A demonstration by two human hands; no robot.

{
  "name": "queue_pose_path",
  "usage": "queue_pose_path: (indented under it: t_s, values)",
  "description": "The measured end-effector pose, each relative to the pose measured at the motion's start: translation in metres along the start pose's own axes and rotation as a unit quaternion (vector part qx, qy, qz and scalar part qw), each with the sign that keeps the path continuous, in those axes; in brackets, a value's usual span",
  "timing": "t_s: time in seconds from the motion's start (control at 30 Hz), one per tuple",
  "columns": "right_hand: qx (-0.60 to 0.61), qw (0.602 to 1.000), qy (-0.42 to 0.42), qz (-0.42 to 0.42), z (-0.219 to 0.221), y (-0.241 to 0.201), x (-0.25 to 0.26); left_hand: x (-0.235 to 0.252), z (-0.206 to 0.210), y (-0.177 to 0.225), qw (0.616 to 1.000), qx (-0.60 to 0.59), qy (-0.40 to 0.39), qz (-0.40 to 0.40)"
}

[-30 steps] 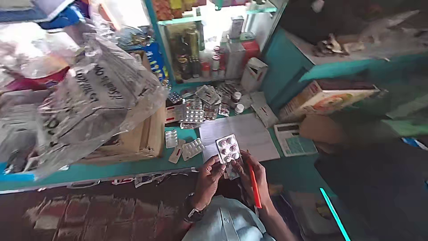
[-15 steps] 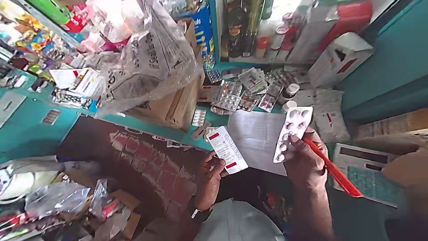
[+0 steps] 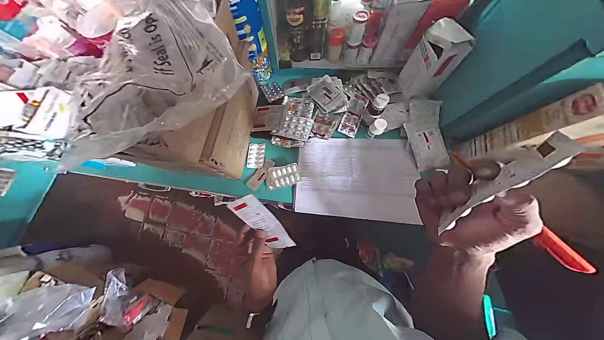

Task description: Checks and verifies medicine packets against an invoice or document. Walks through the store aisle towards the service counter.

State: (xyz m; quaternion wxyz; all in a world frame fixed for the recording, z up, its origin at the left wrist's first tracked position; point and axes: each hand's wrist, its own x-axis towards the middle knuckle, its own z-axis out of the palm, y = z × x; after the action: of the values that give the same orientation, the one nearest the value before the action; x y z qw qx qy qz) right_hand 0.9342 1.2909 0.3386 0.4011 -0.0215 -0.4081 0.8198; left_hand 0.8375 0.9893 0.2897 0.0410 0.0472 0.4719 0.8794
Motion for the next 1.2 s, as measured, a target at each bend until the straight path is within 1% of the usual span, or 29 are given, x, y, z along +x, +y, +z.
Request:
queue_pose_path:
  t_s: [0.07, 0.13, 0.17, 0.2, 0.27, 0.33, 0.4, 0.47, 0.5, 0.57, 0.6, 0.63, 0.67, 0.73, 0.77, 0.8, 0.83, 0.87, 0.9, 1.07, 1.2]
  values:
    - [-0.031, 0.999, -0.014, -0.007, -0.004, -0.002, -0.014, 0.004, -0.012, 0.011, 1.0, 0.006, 0.017, 0.014]
    - [-0.059, 0.998, -0.017, -0.01, -0.004, -0.002, -0.032, 0.006, -0.021, 0.018, 0.999, 0.013, 0.035, 0.009]
    - [-0.067, 0.997, -0.023, -0.009, -0.001, 0.0, -0.041, 0.007, -0.025, 0.022, 0.999, 0.013, 0.03, 0.0]
    - [-0.077, 0.996, -0.034, -0.002, 0.004, 0.002, -0.049, 0.008, -0.027, 0.025, 1.0, 0.013, 0.01, -0.013]
    - [-0.091, 0.994, -0.053, 0.033, 0.014, 0.015, -0.067, 0.012, -0.031, 0.026, 0.996, 0.05, -0.055, -0.039]
    - [-0.098, 0.989, -0.074, 0.077, 0.024, 0.039, -0.083, 0.016, -0.031, 0.019, 0.986, 0.111, -0.113, -0.052]
    - [-0.105, 0.982, -0.11, 0.111, 0.035, 0.066, -0.096, 0.019, -0.023, 0.008, 0.973, 0.141, -0.175, -0.059]
    - [-0.167, 0.972, -0.123, 0.114, 0.049, 0.084, -0.106, 0.023, -0.011, 0.001, 0.955, 0.15, -0.248, -0.062]
    - [-0.2, 0.967, -0.115, 0.107, 0.055, 0.088, -0.109, 0.026, -0.004, -0.001, 0.942, 0.156, -0.291, -0.063]
    - [-0.245, 0.964, -0.066, 0.077, 0.057, 0.088, -0.111, 0.033, 0.008, -0.002, 0.914, 0.172, -0.364, -0.056]
    - [-0.253, 0.965, -0.031, 0.061, 0.053, 0.084, -0.11, 0.039, 0.011, -0.002, 0.899, 0.206, -0.386, -0.031]
    - [-0.255, 0.966, 0.01, 0.048, 0.048, 0.079, -0.108, 0.047, 0.012, -0.005, 0.875, 0.273, -0.4, 0.023]
    - [-0.249, 0.966, 0.05, 0.041, 0.043, 0.072, -0.106, 0.058, 0.012, -0.012, 0.828, 0.37, -0.41, 0.099]
    - [-0.235, 0.966, 0.105, 0.03, 0.032, 0.054, -0.101, 0.085, 0.004, -0.036, 0.683, 0.556, -0.407, 0.242]
    - [-0.228, 0.966, 0.117, 0.022, 0.025, 0.047, -0.099, 0.099, -0.001, -0.05, 0.621, 0.614, -0.399, 0.28]
    - [-0.217, 0.968, 0.127, 0.014, 0.019, 0.041, -0.097, 0.111, -0.007, -0.062, 0.585, 0.648, -0.385, 0.3]
    - [-0.207, 0.969, 0.137, 0.007, 0.015, 0.035, -0.098, 0.118, -0.013, -0.071, 0.564, 0.671, -0.373, 0.305]
    - [-0.196, 0.969, 0.149, 0.0, 0.014, 0.031, -0.098, 0.125, -0.017, -0.075, 0.549, 0.69, -0.362, 0.301]
    - [-0.185, 0.97, 0.158, -0.008, 0.015, 0.029, -0.097, 0.133, -0.018, -0.076, 0.545, 0.701, -0.355, 0.292]
    - [-0.154, 0.971, 0.181, -0.019, 0.019, 0.035, -0.101, 0.159, -0.023, -0.076, 0.551, 0.717, -0.341, 0.259]
    - [-0.146, 0.97, 0.194, -0.032, 0.022, 0.039, -0.094, 0.165, -0.02, -0.079, 0.552, 0.707, -0.332, 0.291]
